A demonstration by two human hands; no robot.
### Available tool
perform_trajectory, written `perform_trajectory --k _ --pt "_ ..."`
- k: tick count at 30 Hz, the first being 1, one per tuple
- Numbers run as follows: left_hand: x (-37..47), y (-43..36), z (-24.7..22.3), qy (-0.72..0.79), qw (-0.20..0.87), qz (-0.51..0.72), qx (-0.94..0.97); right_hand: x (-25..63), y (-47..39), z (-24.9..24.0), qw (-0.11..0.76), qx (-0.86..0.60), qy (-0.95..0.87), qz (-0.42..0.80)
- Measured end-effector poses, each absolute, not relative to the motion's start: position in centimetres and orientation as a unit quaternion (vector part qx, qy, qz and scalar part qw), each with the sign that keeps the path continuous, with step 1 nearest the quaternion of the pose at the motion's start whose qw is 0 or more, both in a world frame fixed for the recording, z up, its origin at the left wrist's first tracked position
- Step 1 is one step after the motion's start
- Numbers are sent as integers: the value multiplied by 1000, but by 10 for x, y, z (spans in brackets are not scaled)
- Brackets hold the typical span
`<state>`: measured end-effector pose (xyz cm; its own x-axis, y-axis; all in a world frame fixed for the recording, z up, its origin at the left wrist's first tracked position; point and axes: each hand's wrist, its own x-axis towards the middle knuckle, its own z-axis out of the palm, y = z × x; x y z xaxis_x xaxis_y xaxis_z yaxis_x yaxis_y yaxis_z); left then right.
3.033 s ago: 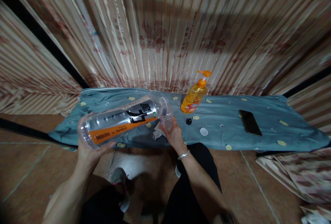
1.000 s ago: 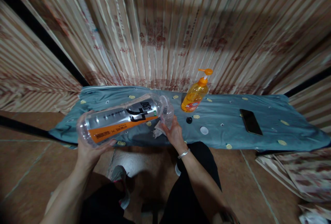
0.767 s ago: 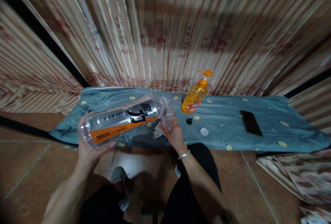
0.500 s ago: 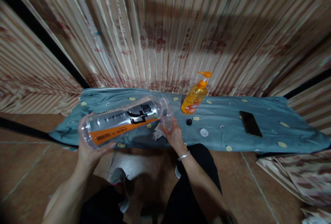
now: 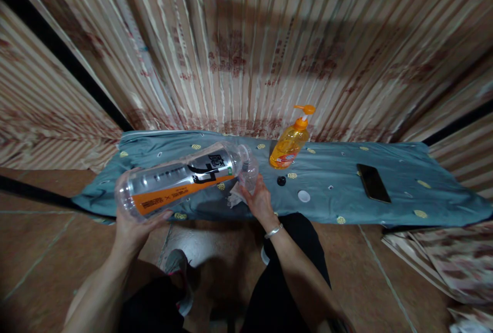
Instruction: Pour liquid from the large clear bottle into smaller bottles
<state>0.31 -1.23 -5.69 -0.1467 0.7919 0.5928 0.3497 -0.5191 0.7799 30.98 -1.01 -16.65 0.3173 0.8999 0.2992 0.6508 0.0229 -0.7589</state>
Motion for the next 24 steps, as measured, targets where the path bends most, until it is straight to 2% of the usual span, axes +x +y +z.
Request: perform_trajectory --k 13,24 --pt "0 -13 -59 448 167 596 645 309 -11 -162 436 -691 -553 162" --pt "4 -13 -54 478 214 591 613 310 -11 -161 437 -689 -554 168"
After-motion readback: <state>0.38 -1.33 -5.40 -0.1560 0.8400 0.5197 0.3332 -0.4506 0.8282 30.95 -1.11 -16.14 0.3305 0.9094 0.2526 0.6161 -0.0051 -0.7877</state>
